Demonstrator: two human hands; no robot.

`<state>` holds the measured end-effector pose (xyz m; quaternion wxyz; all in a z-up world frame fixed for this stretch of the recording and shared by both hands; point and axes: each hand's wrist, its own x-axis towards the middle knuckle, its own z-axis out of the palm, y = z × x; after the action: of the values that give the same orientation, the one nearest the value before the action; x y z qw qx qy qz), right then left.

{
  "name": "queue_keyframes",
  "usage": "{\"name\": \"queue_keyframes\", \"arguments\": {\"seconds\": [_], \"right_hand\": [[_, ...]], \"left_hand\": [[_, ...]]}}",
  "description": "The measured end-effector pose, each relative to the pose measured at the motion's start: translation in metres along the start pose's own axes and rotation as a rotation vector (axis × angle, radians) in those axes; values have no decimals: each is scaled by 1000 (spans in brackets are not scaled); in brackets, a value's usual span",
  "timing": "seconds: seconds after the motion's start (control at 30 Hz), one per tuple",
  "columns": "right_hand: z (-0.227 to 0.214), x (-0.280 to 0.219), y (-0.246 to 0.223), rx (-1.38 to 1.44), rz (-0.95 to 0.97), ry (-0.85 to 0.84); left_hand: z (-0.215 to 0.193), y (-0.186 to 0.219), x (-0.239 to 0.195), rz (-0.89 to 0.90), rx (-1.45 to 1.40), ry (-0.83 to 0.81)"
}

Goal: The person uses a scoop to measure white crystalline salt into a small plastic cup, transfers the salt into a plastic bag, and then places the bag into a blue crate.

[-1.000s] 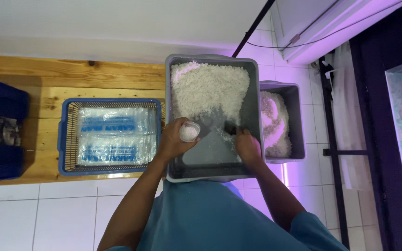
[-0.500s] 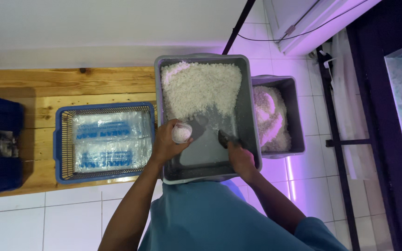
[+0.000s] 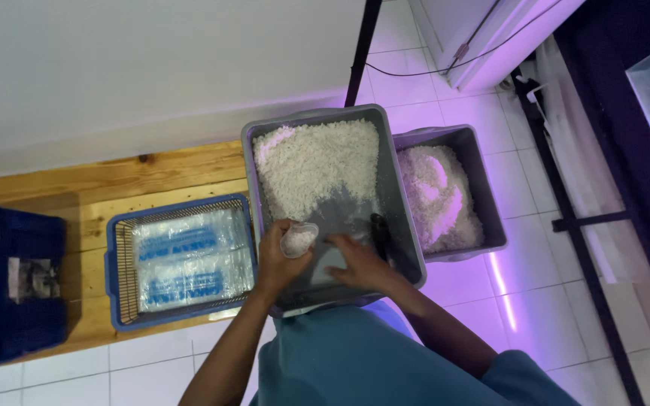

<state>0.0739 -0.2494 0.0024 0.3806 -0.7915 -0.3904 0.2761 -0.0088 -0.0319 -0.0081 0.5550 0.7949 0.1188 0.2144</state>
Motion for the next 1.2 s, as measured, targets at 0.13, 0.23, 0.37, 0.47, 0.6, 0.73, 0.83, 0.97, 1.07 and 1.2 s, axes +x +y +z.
{"name": "queue_keyframes", "arguments": {"seconds": [0.13, 0.23, 0.37, 0.47, 0.6, 0.73, 0.83, 0.97, 1.07, 1.2], "right_hand": [[14, 21, -40, 148, -70, 154], [23, 33, -9, 346, -37, 243], [-11, 24, -12, 436, -98, 155], [-30, 17, -28, 564, -80, 23], [-13, 14, 9, 646, -28, -54], [-5, 7, -12, 794, 42, -55], [3, 1, -26, 684, 111, 37], [10, 5, -17, 878, 255, 63], [-1, 4, -30, 937, 302, 50], [-33, 2, -45, 887, 280, -89]], "left_hand": [[2, 85, 12, -48, -35, 88], [-4, 109, 23, -49, -152, 105], [-18, 95, 35, 55, -456, -129], [-19, 47, 19, -118, -517, -352], [-16, 71, 16, -336, -569, -357], [-12, 66, 17, -445, -568, -90], [-15, 69, 26, -420, -455, -45], [-19, 66, 29, -469, -528, -223], [-17, 48, 22, -429, -587, -358], [-12, 39, 17, -414, -597, -419]]}}
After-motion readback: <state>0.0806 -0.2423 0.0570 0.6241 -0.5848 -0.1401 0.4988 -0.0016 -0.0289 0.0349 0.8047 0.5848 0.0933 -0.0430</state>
